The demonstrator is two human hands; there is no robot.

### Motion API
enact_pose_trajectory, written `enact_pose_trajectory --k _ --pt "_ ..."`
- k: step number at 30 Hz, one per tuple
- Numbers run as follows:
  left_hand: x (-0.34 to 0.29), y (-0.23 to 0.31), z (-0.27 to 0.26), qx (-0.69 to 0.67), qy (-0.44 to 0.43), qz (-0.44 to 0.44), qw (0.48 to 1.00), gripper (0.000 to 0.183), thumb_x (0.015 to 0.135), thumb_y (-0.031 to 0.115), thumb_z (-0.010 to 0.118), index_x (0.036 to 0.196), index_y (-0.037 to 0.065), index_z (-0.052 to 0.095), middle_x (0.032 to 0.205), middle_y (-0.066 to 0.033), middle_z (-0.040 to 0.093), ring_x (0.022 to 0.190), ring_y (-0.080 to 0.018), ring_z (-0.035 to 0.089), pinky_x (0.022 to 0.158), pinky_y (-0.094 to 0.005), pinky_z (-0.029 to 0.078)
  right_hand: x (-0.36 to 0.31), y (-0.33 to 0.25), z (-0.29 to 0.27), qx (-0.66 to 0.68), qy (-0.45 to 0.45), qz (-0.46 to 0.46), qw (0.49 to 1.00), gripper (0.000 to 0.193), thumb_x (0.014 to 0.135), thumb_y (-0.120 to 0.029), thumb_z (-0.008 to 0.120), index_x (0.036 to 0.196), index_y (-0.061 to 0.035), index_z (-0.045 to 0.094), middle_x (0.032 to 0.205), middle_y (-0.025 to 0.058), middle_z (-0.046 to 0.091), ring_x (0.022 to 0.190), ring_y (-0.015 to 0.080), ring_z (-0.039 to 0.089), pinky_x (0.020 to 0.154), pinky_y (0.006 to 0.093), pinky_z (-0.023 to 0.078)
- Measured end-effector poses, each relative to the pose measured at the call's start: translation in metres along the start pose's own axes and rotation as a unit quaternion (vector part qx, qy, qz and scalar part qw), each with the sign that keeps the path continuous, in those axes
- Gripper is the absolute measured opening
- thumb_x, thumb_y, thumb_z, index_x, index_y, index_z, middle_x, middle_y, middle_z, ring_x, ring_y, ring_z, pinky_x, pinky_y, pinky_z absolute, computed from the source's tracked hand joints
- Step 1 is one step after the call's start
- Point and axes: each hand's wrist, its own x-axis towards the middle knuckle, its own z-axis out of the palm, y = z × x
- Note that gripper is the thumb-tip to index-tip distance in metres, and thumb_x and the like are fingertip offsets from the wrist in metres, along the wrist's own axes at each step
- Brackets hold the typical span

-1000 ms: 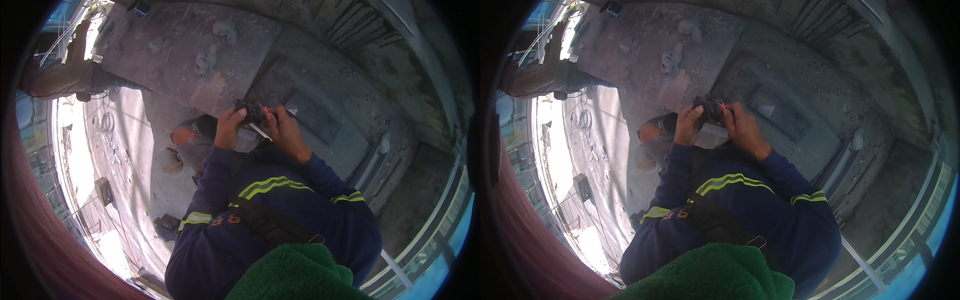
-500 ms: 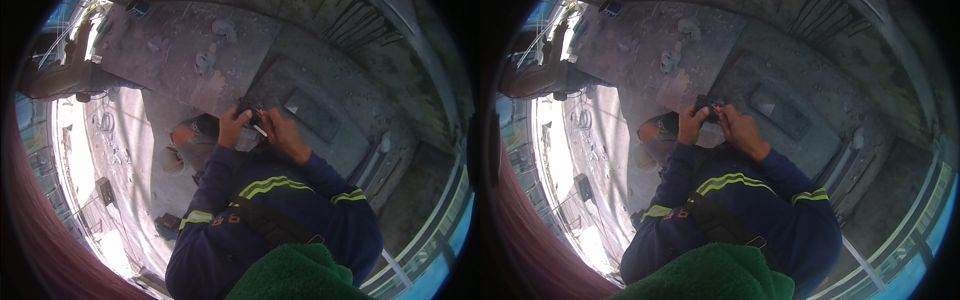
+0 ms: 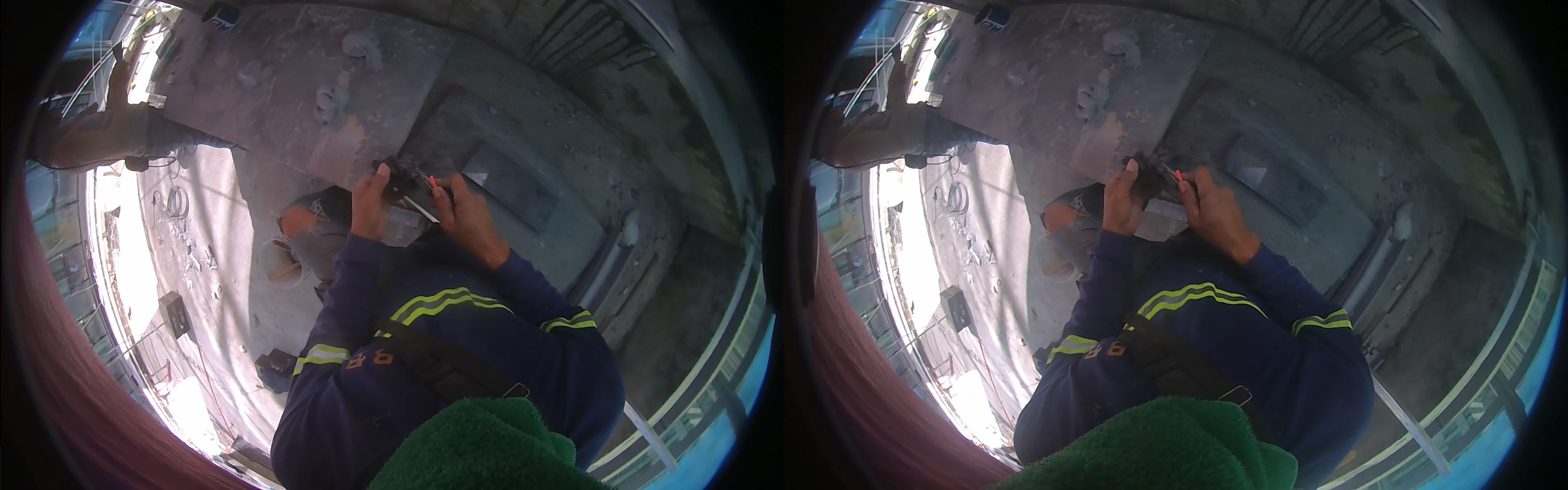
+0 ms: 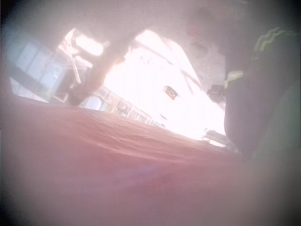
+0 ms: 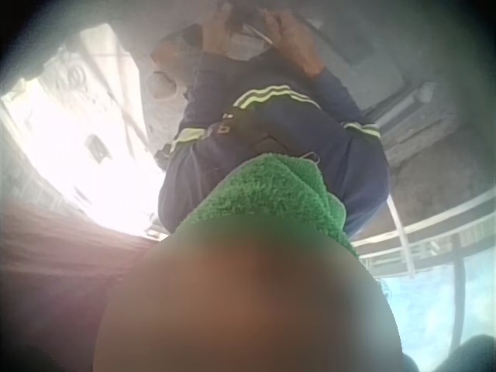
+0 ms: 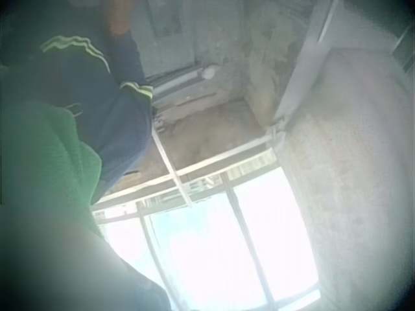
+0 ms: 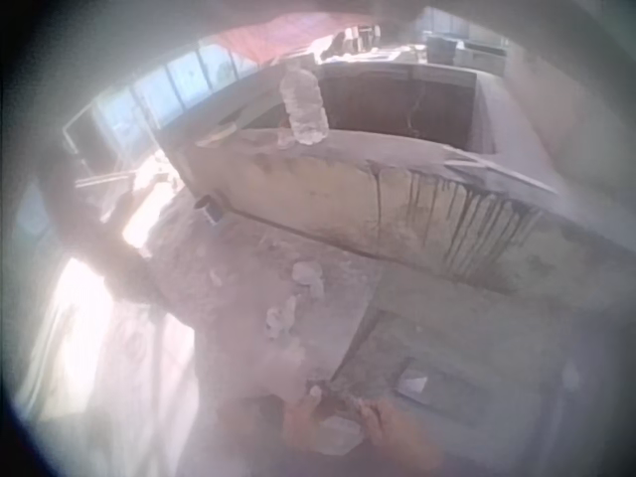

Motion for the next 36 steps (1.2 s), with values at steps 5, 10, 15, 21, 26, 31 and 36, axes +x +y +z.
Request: enact_pose_trajectory --k 5,10,15,21,26,31,36 --pt "-0.003 -0.004 0.002 -0.025 -0.043 -0.014 0.999 0.035 0.11 0.025 0.065 0.13 -0.003 0.067 0.121 -0.012 0.075 0.114 -0.0224 0.072 0.101 -0.0392 0.057 0.002 0.002 0.005 -0.021 -0.006 -0.004 1.0 0.019 0.108 -0.02 0.064 0.115 -0.0025 0.06 0.084 0.0243 0.074 0.076 0.0478 0.073 0.065 0.0543 0.054" --pt "-0.004 -0.007 0.005 0.008 -0.071 -0.014 0.997 0.034 0.103 0.01 0.07 0.135 -0.002 0.065 0.121 -0.012 0.075 0.113 -0.0232 0.073 0.102 -0.039 0.057 0.002 0.005 0.007 -0.03 -0.005 -0.005 1.0 0.018 0.108 -0.019 0.064 0.115 -0.0035 0.06 0.083 0.0234 0.074 0.073 0.0474 0.072 0.062 0.0549 0.054" --pt "-0.003 -0.008 0.004 0.002 -0.062 0.0 0.998 0.035 0.1 0.004 0.072 0.134 -0.003 0.067 0.12 -0.0109 0.076 0.109 -0.0223 0.074 0.101 -0.0371 0.057 0.001 0.008 0.011 -0.072 0.005 -0.069 0.995 0.016 0.107 -0.018 0.065 0.114 -0.0049 0.06 0.081 0.0229 0.073 0.072 0.0467 0.072 0.061 0.0551 0.053" --pt "-0.003 -0.007 -0.003 0.034 -0.054 0.024 0.998 0.034 0.099 0.002 0.074 0.132 -0.002 0.069 0.119 -0.0084 0.076 0.107 -0.0197 0.073 0.1 -0.0348 0.056 0.0 0.007 0.013 -0.08 0.003 -0.073 0.994 0.014 0.107 -0.017 0.065 0.111 -0.0058 0.058 0.077 0.0226 0.071 0.07 0.0465 0.071 0.06 0.0562 0.052" --pt "0.001 -0.008 -0.009 0.066 -0.057 0.044 0.995 0.032 0.099 0.003 0.075 0.131 0.0 0.069 0.116 -0.0112 0.077 0.104 -0.0214 0.074 0.096 -0.0363 0.058 0.0 0.004 0.013 -0.09 0.0 -0.077 0.993 0.013 0.107 -0.017 0.065 0.11 -0.0067 0.057 0.071 0.0228 0.068 0.065 0.0477 0.069 0.057 0.0577 0.05" --pt "0.002 -0.008 -0.012 0.116 -0.039 0.062 0.991 0.03 0.096 0.003 0.077 0.125 -0.001 0.073 0.115 -0.005 0.076 0.102 -0.0148 0.07 0.095 -0.0315 0.054 0.001 0.001 0.012 -0.068 -0.003 -0.073 0.995 0.013 0.107 -0.017 0.064 0.11 -0.0063 0.057 0.07 0.0237 0.067 0.065 0.049 0.068 0.057 0.0583 0.049" --pt "-0.002 -0.012 -0.004 0.169 0.019 0.097 0.981 0.027 0.096 0.004 0.077 0.122 -0.002 0.073 0.112 -0.0049 0.077 0.098 -0.0135 0.07 0.091 -0.0311 0.054 0.001 -0.001 0.01 -0.074 -0.004 -0.063 0.995 0.013 0.107 -0.017 0.064 0.108 -0.0056 0.057 0.071 0.0243 0.067 0.066 0.0491 0.068 0.057 0.0584 0.049"
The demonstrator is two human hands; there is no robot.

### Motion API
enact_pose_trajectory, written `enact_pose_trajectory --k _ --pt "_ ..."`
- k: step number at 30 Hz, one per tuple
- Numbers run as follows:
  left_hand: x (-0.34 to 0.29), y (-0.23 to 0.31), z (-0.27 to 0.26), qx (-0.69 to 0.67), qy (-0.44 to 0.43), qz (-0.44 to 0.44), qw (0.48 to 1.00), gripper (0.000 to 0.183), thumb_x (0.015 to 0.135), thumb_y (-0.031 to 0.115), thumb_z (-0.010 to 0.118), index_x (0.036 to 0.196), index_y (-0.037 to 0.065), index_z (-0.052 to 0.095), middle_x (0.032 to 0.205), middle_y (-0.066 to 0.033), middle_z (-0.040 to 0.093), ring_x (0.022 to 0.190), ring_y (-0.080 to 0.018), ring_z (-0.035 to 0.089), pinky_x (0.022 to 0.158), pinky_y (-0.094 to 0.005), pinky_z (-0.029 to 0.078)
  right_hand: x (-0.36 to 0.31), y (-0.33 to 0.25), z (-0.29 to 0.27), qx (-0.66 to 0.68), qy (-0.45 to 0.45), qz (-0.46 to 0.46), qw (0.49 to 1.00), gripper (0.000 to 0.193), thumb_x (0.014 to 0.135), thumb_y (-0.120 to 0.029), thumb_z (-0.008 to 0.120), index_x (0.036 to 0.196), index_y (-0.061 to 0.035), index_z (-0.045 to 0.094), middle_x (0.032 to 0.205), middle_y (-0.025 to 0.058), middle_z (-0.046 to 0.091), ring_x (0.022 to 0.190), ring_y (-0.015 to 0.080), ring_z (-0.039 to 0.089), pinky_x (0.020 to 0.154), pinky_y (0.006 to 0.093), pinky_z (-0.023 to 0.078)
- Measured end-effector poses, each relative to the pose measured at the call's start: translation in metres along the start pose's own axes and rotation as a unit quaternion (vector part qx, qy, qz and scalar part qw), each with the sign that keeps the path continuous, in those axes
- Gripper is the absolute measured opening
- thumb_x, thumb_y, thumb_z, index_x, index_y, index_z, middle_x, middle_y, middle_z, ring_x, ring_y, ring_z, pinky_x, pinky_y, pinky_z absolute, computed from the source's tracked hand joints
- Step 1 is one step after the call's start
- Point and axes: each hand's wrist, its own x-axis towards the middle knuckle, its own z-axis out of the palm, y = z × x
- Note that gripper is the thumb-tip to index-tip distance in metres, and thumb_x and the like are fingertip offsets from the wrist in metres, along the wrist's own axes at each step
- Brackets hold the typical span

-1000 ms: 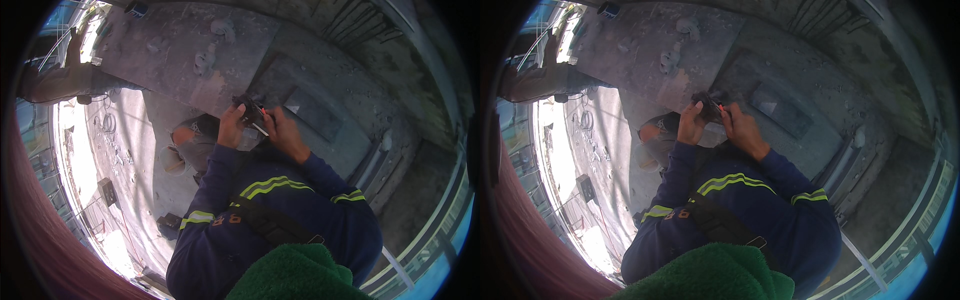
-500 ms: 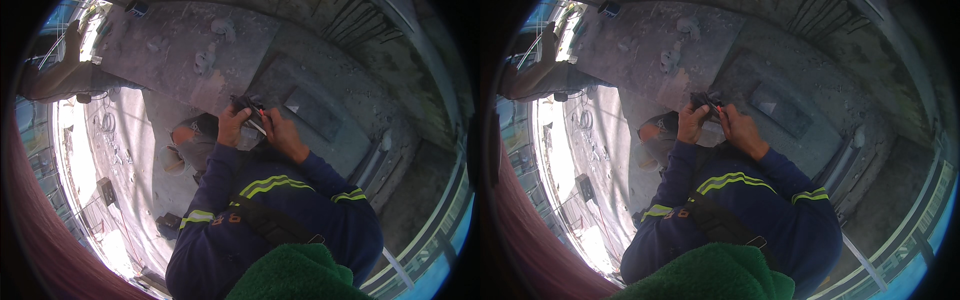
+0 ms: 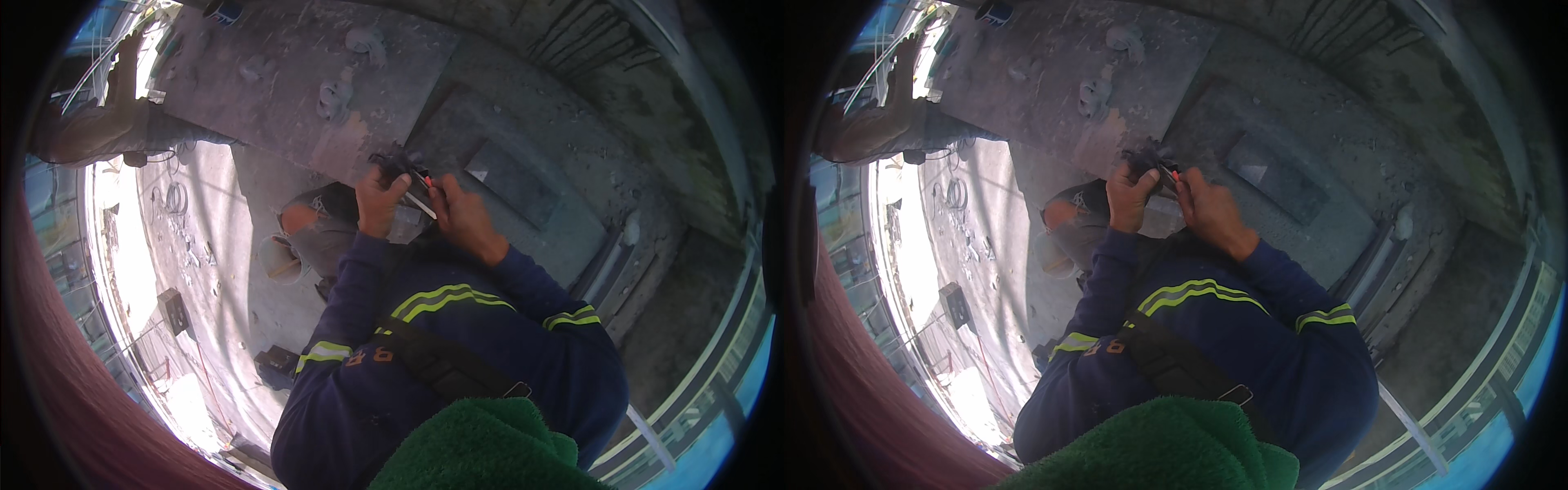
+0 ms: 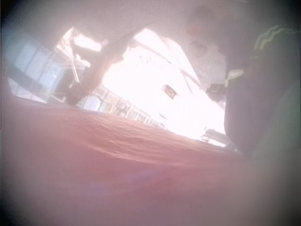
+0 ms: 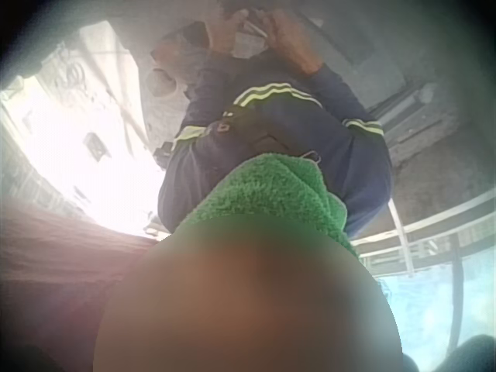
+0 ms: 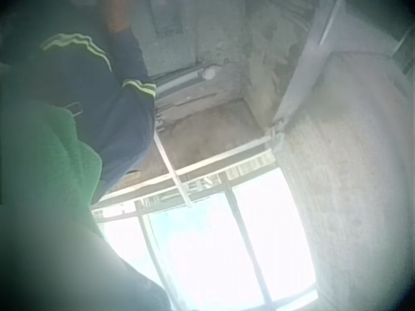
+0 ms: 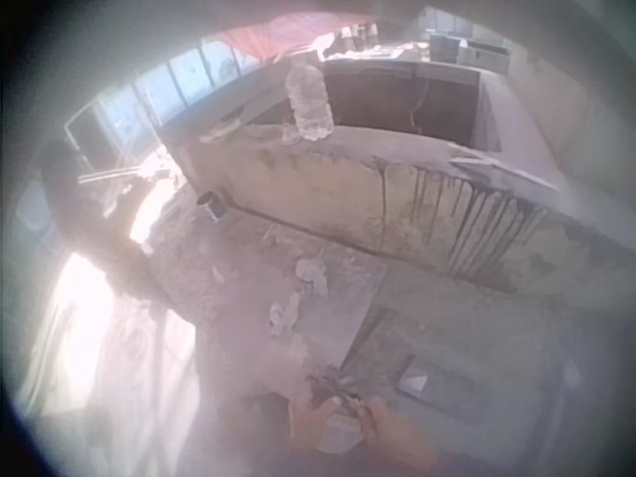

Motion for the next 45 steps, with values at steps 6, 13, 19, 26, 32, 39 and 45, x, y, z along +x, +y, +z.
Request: enact_pose_trajectory --k 6,13,19,26,32,39,45 --pt "0.002 -0.001 0.002 -0.094 -0.053 -0.042 0.993 0.032 0.097 0.003 0.075 0.128 -0.002 0.069 0.117 -0.0061 0.076 0.105 -0.0146 0.07 0.097 -0.0313 0.054 0.0 0.004 0.001 -0.003 0.002 -0.003 1.0 0.013 0.107 -0.016 0.065 0.108 -0.0051 0.057 0.072 0.0245 0.068 0.067 0.0492 0.069 0.057 0.0584 0.049" --pt "-0.001 -0.004 0.005 -0.109 -0.036 -0.054 0.992 0.032 0.098 0.001 0.073 0.129 -0.003 0.069 0.118 -0.0062 0.075 0.106 -0.0144 0.07 0.098 -0.0312 0.053 -0.003 0.008 0.004 -0.003 0.005 -0.003 1.0 0.013 0.106 -0.015 0.064 0.108 -0.0051 0.056 0.07 0.0245 0.067 0.065 0.0493 0.068 0.057 0.0587 0.049" --pt "-0.004 -0.006 0.014 -0.043 0.03 -0.013 0.999 0.029 0.099 0.001 0.071 0.128 -0.004 0.071 0.117 -0.0055 0.075 0.104 -0.0133 0.07 0.094 -0.0285 0.053 -0.001 0.008 0.003 -0.019 0.002 -0.003 1.0 0.014 0.107 -0.017 0.063 0.108 -0.0052 0.056 0.068 0.0243 0.066 0.063 0.0489 0.067 0.056 0.0589 0.048" --pt "-0.003 -0.004 0.009 -0.136 -0.003 -0.049 0.99 0.03 0.101 0.002 0.07 0.131 -0.003 0.069 0.117 -0.0101 0.076 0.103 -0.0204 0.074 0.097 -0.0361 0.059 0.0 0.003 0.002 -0.011 0.001 0.008 1.0 0.014 0.108 -0.019 0.063 0.109 -0.0059 0.057 0.068 0.0235 0.066 0.063 0.0483 0.068 0.056 0.0589 0.049" --pt "-0.004 -0.01 0.003 -0.131 -0.026 -0.042 0.99 0.033 0.1 0.001 0.072 0.132 -0.004 0.067 0.12 -0.0113 0.075 0.105 -0.0203 0.074 0.096 -0.0348 0.058 -0.002 0.006 0.005 -0.029 -0.007 -0.001 1.0 0.015 0.108 -0.019 0.062 0.11 -0.0061 0.056 0.068 0.0238 0.067 0.063 0.0481 0.068 0.056 0.0587 0.049" --pt "0.001 -0.024 0.004 -0.115 0.007 -0.043 0.992 0.033 0.099 0.0 0.073 0.131 -0.005 0.068 0.119 -0.0088 0.075 0.103 -0.0169 0.072 0.094 -0.0313 0.057 -0.002 0.008 0.004 -0.042 0.005 -0.007 0.999 0.017 0.108 -0.021 0.062 0.11 -0.0068 0.055 0.07 0.0246 0.067 0.063 0.0491 0.067 0.055 0.0595 0.047" --pt "0.008 -0.019 0.011 -0.095 0.04 -0.046 0.994 0.031 0.097 -0.002 0.069 0.128 -0.006 0.07 0.119 -0.0066 0.075 0.101 -0.0154 0.071 0.091 -0.0299 0.056 -0.002 0.006 0.004 -0.046 0.026 -0.024 0.998 0.018 0.108 -0.023 0.065 0.109 -0.0065 0.056 0.069 0.0248 0.066 0.061 0.0502 0.065 0.054 0.06 0.046"
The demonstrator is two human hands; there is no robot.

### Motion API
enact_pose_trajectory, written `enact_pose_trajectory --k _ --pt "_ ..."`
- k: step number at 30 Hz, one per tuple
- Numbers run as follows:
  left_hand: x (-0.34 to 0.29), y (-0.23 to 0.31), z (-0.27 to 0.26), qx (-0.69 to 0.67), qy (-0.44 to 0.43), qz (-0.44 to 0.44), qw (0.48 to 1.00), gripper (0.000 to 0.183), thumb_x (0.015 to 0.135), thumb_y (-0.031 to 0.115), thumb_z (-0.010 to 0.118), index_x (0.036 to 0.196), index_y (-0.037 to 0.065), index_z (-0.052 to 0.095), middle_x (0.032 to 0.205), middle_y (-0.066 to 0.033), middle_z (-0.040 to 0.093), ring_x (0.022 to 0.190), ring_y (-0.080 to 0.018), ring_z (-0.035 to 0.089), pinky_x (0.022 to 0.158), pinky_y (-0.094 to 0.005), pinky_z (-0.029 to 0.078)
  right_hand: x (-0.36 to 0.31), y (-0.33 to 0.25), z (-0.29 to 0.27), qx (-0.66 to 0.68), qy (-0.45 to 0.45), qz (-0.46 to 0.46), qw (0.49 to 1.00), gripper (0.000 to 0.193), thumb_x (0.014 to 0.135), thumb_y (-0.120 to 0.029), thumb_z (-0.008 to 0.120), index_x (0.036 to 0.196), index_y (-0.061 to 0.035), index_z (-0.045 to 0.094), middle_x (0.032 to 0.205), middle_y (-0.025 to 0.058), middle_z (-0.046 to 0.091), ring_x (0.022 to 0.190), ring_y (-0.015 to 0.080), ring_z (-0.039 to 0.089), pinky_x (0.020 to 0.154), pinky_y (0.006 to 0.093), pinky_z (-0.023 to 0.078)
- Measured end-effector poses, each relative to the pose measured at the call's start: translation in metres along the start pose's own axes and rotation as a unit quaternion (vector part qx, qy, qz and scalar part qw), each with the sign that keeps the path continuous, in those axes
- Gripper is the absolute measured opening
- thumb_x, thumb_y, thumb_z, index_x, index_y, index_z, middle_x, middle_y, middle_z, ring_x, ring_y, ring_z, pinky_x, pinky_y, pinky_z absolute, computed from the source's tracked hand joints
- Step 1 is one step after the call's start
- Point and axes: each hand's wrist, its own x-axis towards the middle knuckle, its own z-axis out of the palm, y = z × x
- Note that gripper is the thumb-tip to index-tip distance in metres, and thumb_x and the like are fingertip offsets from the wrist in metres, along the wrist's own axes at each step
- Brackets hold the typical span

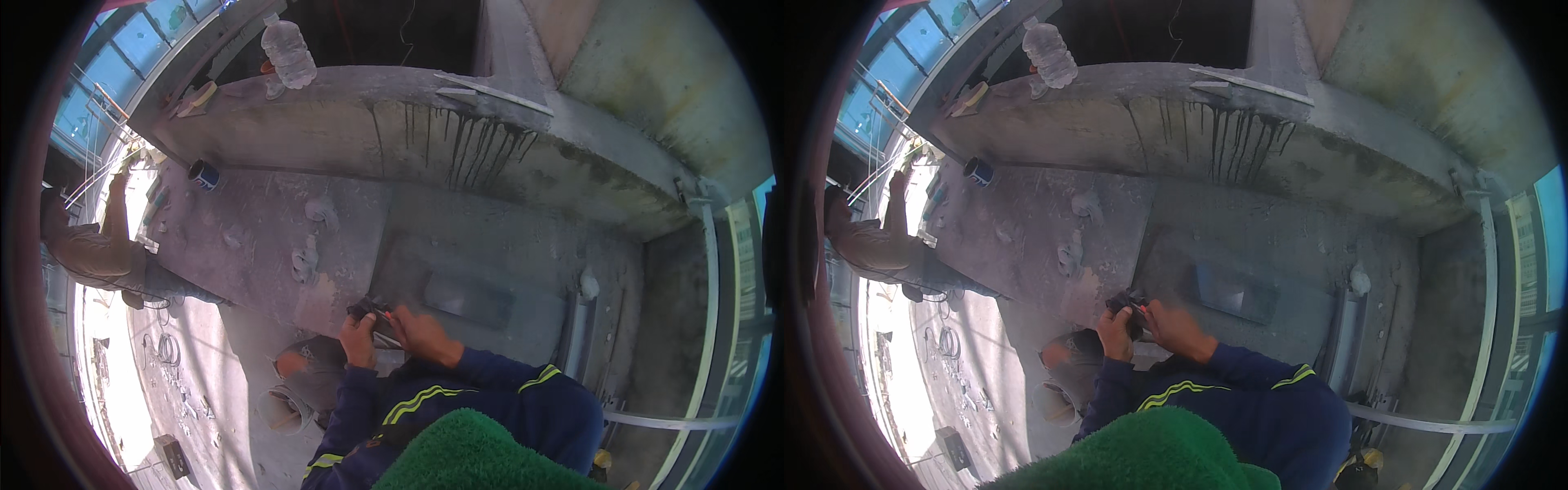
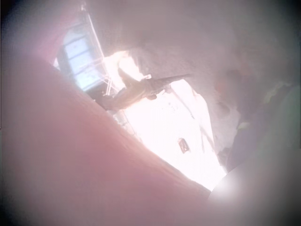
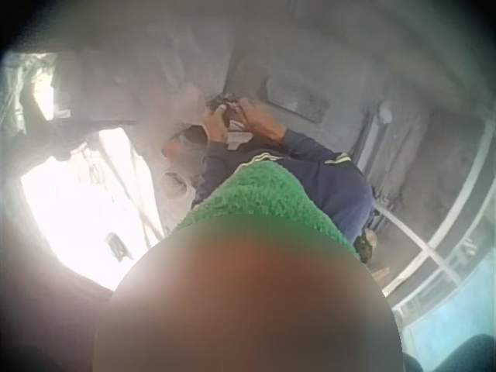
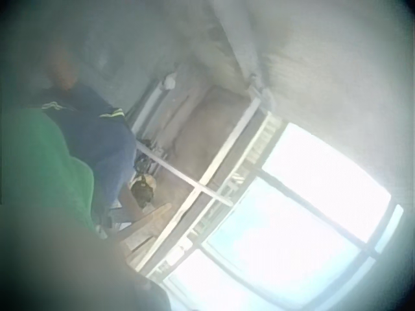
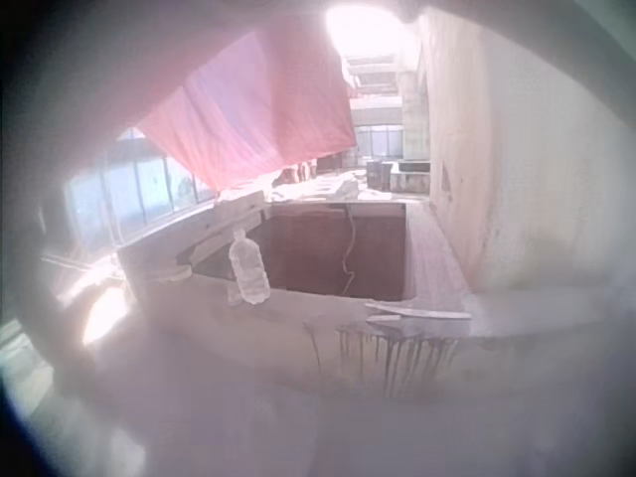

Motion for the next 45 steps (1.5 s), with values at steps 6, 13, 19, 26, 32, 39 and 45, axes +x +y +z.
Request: enact_pose_trajectory --k 6,13,19,26,32,39,45 --pt "0.0 -0.003 0.008 -0.066 -0.018 0.014 0.998 0.019 0.099 0.007 0.07 0.117 -0.001 0.07 0.103 -0.0074 0.075 0.089 -0.0178 0.072 0.084 -0.0321 0.059 -0.001 0.005 0.005 -0.02 0.054 -0.047 0.997 0.018 0.108 -0.022 0.065 0.109 -0.0069 0.057 0.072 0.0236 0.067 0.062 0.0491 0.066 0.053 0.0587 0.047" --pt "0.009 0.029 0.007 -0.085 -0.026 0.029 0.996 0.024 0.102 0.009 0.066 0.125 0.003 0.067 0.114 -0.0089 0.072 0.104 -0.023 0.072 0.093 -0.0392 0.059 -0.001 -0.006 -0.005 0.057 0.008 0.074 0.996 0.024 0.111 -0.029 0.059 0.115 -0.0052 0.059 0.084 0.0253 0.073 0.075 0.0498 0.071 0.062 0.058 0.053" --pt "0.01 0.04 0.004 -0.137 -0.089 -0.019 0.986 0.037 0.104 0.009 0.067 0.14 0.004 0.061 0.134 -0.0107 0.07 0.121 -0.0255 0.068 0.109 -0.0432 0.053 0.018 -0.002 -0.026 0.307 0.028 0.181 0.934 0.031 0.115 -0.033 0.058 0.117 -0.0017 0.061 0.088 0.0076 0.075 0.062 0.0098 0.063 0.052 0.0297 0.05" --pt "0.009 0.044 0.005 -0.139 -0.104 -0.025 0.984 0.037 0.104 0.007 0.069 0.14 0.001 0.061 0.133 -0.0126 0.071 0.12 -0.0273 0.07 0.108 -0.0463 0.056 0.024 -0.004 -0.023 0.403 -0.025 0.225 0.887 0.029 0.115 -0.031 0.057 0.118 -0.002 0.062 0.092 0.0051 0.074 0.063 0.0078 0.061 0.054 0.0253 0.049" --pt "0.007 0.044 0.015 -0.1 -0.138 -0.03 0.985 0.037 0.101 0.003 0.074 0.136 0.001 0.063 0.126 -0.0127 0.073 0.115 -0.0252 0.072 0.106 -0.0425 0.057 0.023 -0.006 -0.02 0.302 -0.074 0.22 0.925 0.023 0.114 -0.028 0.06 0.119 -0.0052 0.062 0.088 0.0083 0.077 0.065 0.012 0.068 0.055 0.0289 0.051" --pt "0.013 0.037 0.014 -0.096 -0.084 -0.02 0.992 0.042 0.097 0.001 0.081 0.135 0.001 0.064 0.125 -0.0114 0.074 0.114 -0.0241 0.072 0.104 -0.0397 0.057 0.022 -0.001 -0.009 0.136 0.017 0.027 0.99 0.016 0.107 -0.019 0.067 0.117 -0.007 0.064 0.087 0.0206 0.075 0.07 0.0405 0.074 0.061 0.0461 0.055" --pt "0.013 0.036 0.014 -0.143 -0.065 -0.011 0.988 0.045 0.099 0.005 0.079 0.14 0.002 0.06 0.128 -0.0103 0.072 0.115 -0.0234 0.071 0.104 -0.0398 0.057 0.019 0.002 -0.023 0.018 -0.009 -0.051 0.998 0.015 0.104 -0.017 0.07 0.116 -0.0089 0.067 0.081 0.018 0.071 0.071 0.041 0.072 0.062 0.0479 0.054"
